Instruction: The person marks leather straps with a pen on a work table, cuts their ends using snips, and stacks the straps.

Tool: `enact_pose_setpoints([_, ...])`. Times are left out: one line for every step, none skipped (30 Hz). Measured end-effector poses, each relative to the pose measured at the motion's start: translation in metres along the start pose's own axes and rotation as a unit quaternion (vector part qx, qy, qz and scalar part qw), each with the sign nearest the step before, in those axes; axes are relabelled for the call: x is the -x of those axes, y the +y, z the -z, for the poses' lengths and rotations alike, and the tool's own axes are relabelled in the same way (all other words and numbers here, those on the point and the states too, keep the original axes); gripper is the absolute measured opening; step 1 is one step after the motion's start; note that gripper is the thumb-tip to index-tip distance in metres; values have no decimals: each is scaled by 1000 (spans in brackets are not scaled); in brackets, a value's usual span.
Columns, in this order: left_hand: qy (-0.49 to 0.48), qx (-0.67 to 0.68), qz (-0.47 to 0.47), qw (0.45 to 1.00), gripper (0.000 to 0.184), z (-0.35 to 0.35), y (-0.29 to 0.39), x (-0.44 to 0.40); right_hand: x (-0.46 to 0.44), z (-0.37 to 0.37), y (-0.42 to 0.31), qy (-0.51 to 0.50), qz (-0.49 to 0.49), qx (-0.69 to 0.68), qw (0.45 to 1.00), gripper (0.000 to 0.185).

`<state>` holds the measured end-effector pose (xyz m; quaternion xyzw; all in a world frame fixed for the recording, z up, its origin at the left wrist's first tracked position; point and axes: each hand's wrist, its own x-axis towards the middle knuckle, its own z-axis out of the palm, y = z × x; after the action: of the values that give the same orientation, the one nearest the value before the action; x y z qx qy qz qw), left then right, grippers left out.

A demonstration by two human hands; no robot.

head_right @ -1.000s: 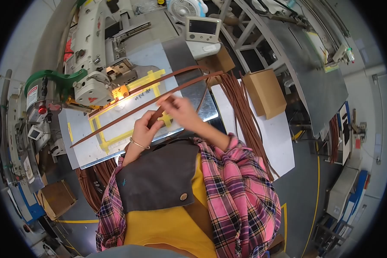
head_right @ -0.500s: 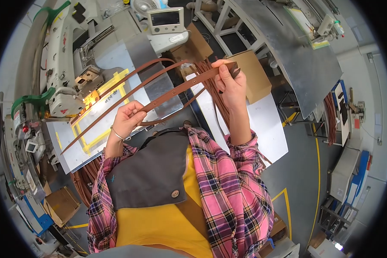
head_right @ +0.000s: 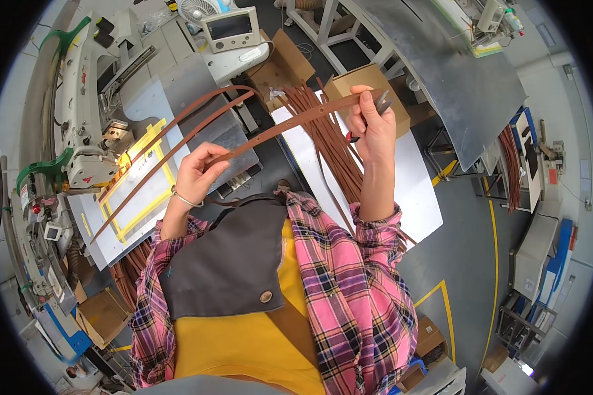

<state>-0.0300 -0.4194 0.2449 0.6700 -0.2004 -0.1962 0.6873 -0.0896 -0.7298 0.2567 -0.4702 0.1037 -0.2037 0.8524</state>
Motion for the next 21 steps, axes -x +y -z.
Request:
enact_pose_setpoints([-29,-97,3,995,8,1,3,-2,0,0,0,0,-1,1,1000,22])
enact_pose_setpoints([-58,-192,6,980,9,1,4,-4,-1,-1,0,36,16,28,999,22])
enact_pose_setpoints([-58,-191,7,980,9,3,1,-4,0,-4,3,72,32,55,995,22])
enact_pose_setpoints([-62,-170,15,983,13,1,-3,-5,-1,-3,4,73,31,56,995,22])
enact_pose_setpoints([-67,-149,23,986,18,-1,-7,-6,-2,0,6,105,65,91,988,22])
enact_pose_setpoints([-68,-147,24,986,18,-4,-10,-7,-4,2,7,136,99,125,978,24])
enact_pose_setpoints([-80,-118,42,989,20,-5,-12,-8,-4,0,7,137,98,126,978,24])
enact_pose_setpoints([-91,-89,59,990,21,-5,-14,-9,-5,-4,6,157,116,142,970,25])
enact_pose_setpoints([-92,-88,59,990,21,-7,-14,-9,-6,-6,4,175,135,158,962,27])
enact_pose_setpoints([-98,-61,73,991,21,-7,-14,-10,-7,-4,4,176,134,159,962,27])
enact_pose_setpoints([-104,-34,87,990,21,-8,-14,-10,-7,-2,5,175,134,159,962,26])
enact_pose_setpoints([-104,-34,88,990,21,-9,-14,-10,-8,1,6,175,133,159,962,25])
enact_pose_setpoints([-109,-31,90,990,21,-12,-12,-12,-10,4,6,175,132,158,963,25])
enact_pose_setpoints([-114,-27,91,989,21,-13,-11,-12,-11,7,6,174,135,160,962,25])
enact_pose_setpoints([-113,-29,92,989,21,-13,-10,-12,-12,8,7,173,138,162,962,25])
enact_pose_setpoints([-115,-31,94,989,21,-14,-7,-13,-13,9,7,173,137,161,962,25])
enact_pose_setpoints([-117,-33,95,988,21,-15,-6,-13,-13,9,8,178,132,159,962,25])
enact_pose_setpoints([-115,-35,97,988,21,-15,-5,-14,-14,9,9,183,127,156,962,26])
enact_pose_setpoints([-121,-33,97,987,21,-15,-5,-15,-15,10,10,182,125,154,963,26])
enact_pose_setpoints([-126,-31,96,987,20,-15,-4,-16,-16,12,10,186,121,154,963,26])
enact_pose_setpoints([-124,-32,98,987,20,-15,-5,-17,-17,13,10,189,118,154,963,27])
